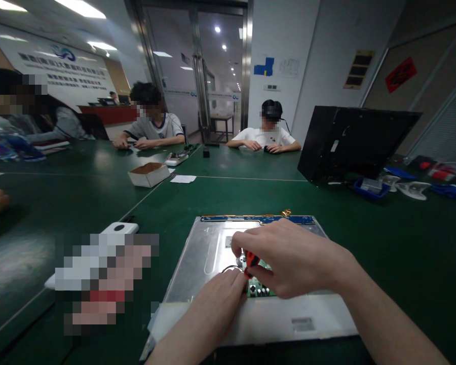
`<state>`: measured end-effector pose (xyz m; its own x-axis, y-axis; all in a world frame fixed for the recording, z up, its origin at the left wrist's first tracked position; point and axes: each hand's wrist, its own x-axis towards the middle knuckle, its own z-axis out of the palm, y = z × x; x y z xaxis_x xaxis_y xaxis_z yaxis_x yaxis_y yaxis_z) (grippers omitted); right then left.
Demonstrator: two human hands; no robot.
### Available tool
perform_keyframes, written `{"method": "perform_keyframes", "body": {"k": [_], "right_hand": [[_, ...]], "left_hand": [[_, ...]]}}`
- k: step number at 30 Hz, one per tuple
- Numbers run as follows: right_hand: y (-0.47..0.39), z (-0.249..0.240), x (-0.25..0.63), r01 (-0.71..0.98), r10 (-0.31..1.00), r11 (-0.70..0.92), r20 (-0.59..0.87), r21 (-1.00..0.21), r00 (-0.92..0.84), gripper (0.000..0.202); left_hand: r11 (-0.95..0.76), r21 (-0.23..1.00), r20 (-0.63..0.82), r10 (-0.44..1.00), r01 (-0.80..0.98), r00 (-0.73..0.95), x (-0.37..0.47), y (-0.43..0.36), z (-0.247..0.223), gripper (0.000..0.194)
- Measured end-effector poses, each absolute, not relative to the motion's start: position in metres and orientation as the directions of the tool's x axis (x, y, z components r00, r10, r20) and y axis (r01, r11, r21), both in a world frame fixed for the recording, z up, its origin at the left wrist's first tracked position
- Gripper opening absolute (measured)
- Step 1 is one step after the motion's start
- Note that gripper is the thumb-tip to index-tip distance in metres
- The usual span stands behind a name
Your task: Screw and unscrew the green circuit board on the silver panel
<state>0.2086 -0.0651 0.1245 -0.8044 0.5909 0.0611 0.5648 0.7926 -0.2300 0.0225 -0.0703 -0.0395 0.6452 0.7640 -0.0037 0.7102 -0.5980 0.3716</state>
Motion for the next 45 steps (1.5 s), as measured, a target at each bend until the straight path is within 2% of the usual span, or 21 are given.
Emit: {"method": "perform_keyframes", "body": {"k": [10, 17, 26, 32, 36, 42, 45], "right_hand": [[-0.063, 0.123, 0.207, 0.605, 0.626, 0.772, 0.067, -0.193, -0.777, 0.013], [-0.065, 0.125, 0.206, 0.617, 0.632, 0.768, 0.044, -0.169, -0.774, 0.013], [-0.065, 0.124, 0.203, 0.620, 0.628, 0.776, 0.056, -0.115, -0.776, 0.008], [-0.064, 0.124, 0.200, 0.668, 0.673, 0.738, 0.040, -0.098, -0.738, 0.008], [-0.065, 0.124, 0.201, 0.630, 0.639, 0.765, 0.037, -0.132, -0.768, 0.003], [-0.068, 0.124, 0.206, 0.566, 0.583, 0.801, 0.041, -0.193, -0.811, 0.019], [-0.068, 0.124, 0.207, 0.560, 0.579, 0.801, 0.036, -0.213, -0.815, 0.021]], "left_hand": [[-0.603, 0.325, -0.017, 0.766, 0.728, 0.642, 0.022, -0.069, -0.043, 0.021], [-0.620, 0.315, 0.009, 0.759, 0.718, 0.651, 0.019, -0.068, -0.054, 0.021], [-0.615, 0.303, -0.022, 0.759, 0.728, 0.650, 0.025, -0.071, -0.038, 0.026], [-0.605, 0.311, 0.018, 0.775, 0.733, 0.632, 0.021, -0.071, -0.046, 0.027], [-0.607, 0.314, 0.011, 0.771, 0.730, 0.636, 0.021, -0.071, -0.045, 0.023], [-0.617, 0.256, -0.040, 0.762, 0.744, 0.646, 0.026, -0.069, -0.042, 0.020], [-0.629, 0.235, -0.055, 0.752, 0.741, 0.656, 0.027, -0.070, -0.041, 0.023]]}}
